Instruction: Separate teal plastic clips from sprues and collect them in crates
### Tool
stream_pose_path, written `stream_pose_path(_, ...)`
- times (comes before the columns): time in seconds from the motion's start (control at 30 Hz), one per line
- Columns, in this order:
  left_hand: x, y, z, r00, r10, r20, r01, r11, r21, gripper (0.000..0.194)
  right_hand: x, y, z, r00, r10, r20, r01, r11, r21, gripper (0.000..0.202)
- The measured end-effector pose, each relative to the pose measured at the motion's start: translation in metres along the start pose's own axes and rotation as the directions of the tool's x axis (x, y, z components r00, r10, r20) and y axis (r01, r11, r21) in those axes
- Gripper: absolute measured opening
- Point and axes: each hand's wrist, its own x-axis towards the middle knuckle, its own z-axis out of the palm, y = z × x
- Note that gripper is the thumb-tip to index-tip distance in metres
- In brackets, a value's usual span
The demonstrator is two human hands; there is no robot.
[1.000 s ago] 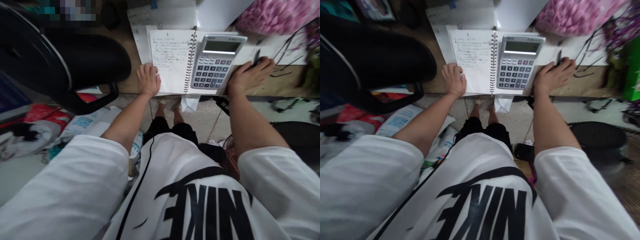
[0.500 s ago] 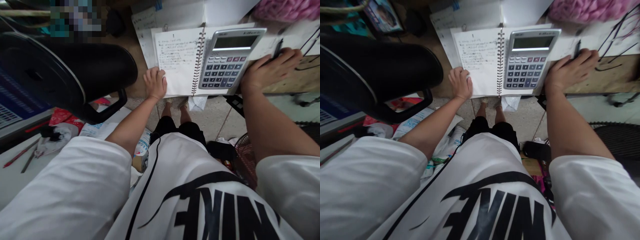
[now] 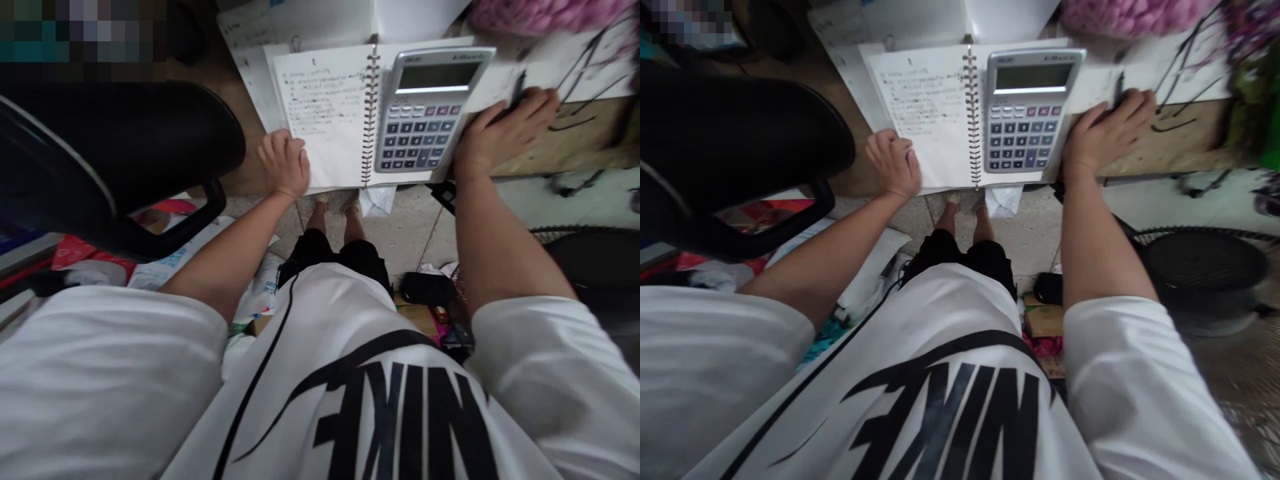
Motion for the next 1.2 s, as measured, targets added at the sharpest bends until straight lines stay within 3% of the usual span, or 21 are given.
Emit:
stream_pose_path(0.13, 0.003, 0.0, 0.001, 0.999, -0.013, -0.053, 0.007, 0.994, -0.112, 0.093, 0.0, -0.001, 0.001, 0.999, -0.025, -0.041, 0.029, 0.993, 0.115, 0.056)
stream_pose_path(0.23, 0.006, -0.002, 0.004, 0.995, 0.005, -0.096, -0.019, 0.989, -0.144, 0.077, 0.007, 0.002, 0.003, 0.99, -0.08, -0.112, 0.097, 0.983, 0.158, 0.05)
stream_pose_path(0.3, 0.008, -0.003, 0.005, 0.992, 0.017, -0.124, -0.034, 0.991, -0.13, 0.061, 0.004, 0.007, 0.006, 0.963, -0.12, -0.241, 0.164, 0.972, 0.169, 0.044)
stream_pose_path(0.37, 0.008, -0.004, 0.004, 0.99, 0.029, -0.14, -0.044, 0.993, -0.108, 0.049, -0.017, 0.013, 0.01, 0.909, -0.16, -0.385, 0.263, 0.936, 0.232, 0.04)
stream_pose_path(0.43, 0.007, -0.003, 0.003, 0.989, 0.041, -0.141, -0.055, 0.994, -0.097, 0.042, -0.057, 0.021, 0.014, 0.873, -0.238, -0.426, 0.398, 0.853, 0.338, 0.04)
stream_pose_path(0.53, 0.005, 0.0, -0.002, 0.989, 0.025, -0.148, -0.04, 0.994, -0.105, 0.038, -0.134, 0.032, 0.019, 0.866, -0.466, -0.184, 0.487, 0.698, 0.524, 0.033)
stream_pose_path(0.6, 0.004, 0.002, -0.005, 0.989, 0.006, -0.146, -0.022, 0.994, -0.109, 0.041, -0.174, 0.032, 0.02, 0.846, -0.533, -0.018, 0.435, 0.67, 0.601, 0.032)
stream_pose_path(0.67, 0.004, 0.003, -0.007, 0.991, 0.014, -0.132, -0.027, 0.995, -0.098, 0.044, -0.194, 0.025, 0.019, 0.834, -0.544, 0.092, 0.376, 0.683, 0.626, 0.034)
stream_pose_path(0.83, 0.007, -0.005, -0.008, 0.983, 0.081, -0.164, -0.091, 0.994, -0.058, 0.06, -0.186, 0.005, 0.015, 0.787, -0.594, 0.166, 0.418, 0.713, 0.563, 0.039)
stream_pose_path(0.9, 0.008, -0.01, -0.007, 0.974, 0.119, -0.191, -0.131, 0.99, -0.055, 0.074, -0.176, 0.007, 0.016, 0.777, -0.614, 0.142, 0.456, 0.703, 0.547, 0.039)
stream_pose_path(1.03, 0.009, -0.017, -0.004, 0.96, 0.168, -0.223, -0.189, 0.979, -0.077, 0.093, -0.157, 0.02, 0.017, 0.799, -0.599, 0.053, 0.484, 0.692, 0.535, 0.037)
stream_pose_path(1.1, 0.009, -0.021, -0.003, 0.954, 0.188, -0.234, -0.208, 0.976, -0.067, 0.088, -0.145, 0.021, 0.015, 0.778, -0.627, 0.029, 0.522, 0.671, 0.526, 0.036)
stream_pose_path(1.2, 0.013, -0.029, 0.003, 0.929, 0.235, -0.286, -0.251, 0.968, -0.02, 0.069, -0.126, 0.013, 0.007, 0.701, -0.713, 0.023, 0.6, 0.606, 0.523, 0.037)
